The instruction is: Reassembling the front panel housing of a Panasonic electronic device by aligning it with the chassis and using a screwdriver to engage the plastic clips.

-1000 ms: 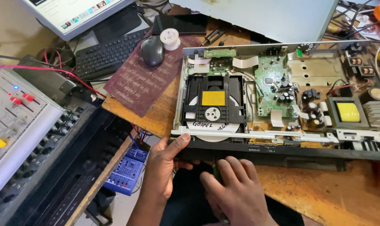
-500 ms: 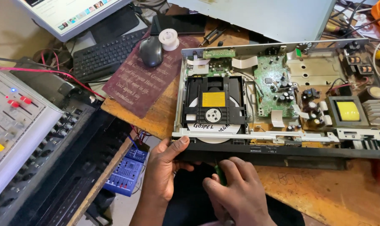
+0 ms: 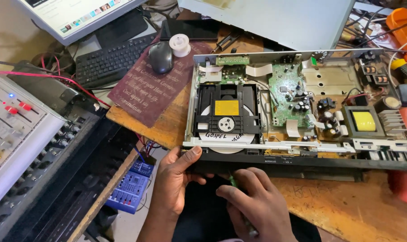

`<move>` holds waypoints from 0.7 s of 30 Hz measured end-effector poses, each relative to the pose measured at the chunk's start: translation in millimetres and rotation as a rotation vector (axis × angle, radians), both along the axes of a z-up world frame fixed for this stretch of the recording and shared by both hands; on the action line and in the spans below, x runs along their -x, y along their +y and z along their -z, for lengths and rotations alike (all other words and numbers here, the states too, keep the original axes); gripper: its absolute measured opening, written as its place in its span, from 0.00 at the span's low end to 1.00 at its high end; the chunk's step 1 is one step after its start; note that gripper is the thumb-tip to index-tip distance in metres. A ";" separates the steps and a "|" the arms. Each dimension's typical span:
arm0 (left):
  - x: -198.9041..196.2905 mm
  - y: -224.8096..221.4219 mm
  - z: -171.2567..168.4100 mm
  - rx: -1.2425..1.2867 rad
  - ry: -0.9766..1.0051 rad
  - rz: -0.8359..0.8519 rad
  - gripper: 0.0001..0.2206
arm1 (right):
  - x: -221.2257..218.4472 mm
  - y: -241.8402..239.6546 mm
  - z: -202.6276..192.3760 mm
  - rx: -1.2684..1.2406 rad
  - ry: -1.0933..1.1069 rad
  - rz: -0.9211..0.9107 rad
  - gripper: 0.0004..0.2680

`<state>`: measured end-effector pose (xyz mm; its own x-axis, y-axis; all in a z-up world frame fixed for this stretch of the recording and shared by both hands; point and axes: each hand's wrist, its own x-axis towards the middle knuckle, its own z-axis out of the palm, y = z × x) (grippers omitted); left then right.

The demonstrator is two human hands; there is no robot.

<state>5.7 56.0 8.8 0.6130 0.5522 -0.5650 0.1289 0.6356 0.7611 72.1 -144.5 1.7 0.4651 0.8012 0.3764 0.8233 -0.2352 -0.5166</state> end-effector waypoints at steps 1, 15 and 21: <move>-0.8 0.3 -1.0 -0.001 -0.001 -0.002 0.17 | -0.7 0.6 -2.4 -0.001 -0.001 -0.002 0.13; 0.9 0.2 -10.0 -0.071 0.069 0.079 0.23 | 10.6 -26.0 -54.0 -0.327 0.192 0.479 0.10; 2.8 0.4 -15.4 -0.104 0.004 0.086 0.24 | -245.0 -368.1 164.6 0.531 0.615 -0.091 0.23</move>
<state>2.9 56.3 24.2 0.6585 0.5537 -0.5097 0.1824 0.5397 0.8219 317.2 -512.5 -162.9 0.3897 0.8453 -0.3654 0.4564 -0.5220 -0.7206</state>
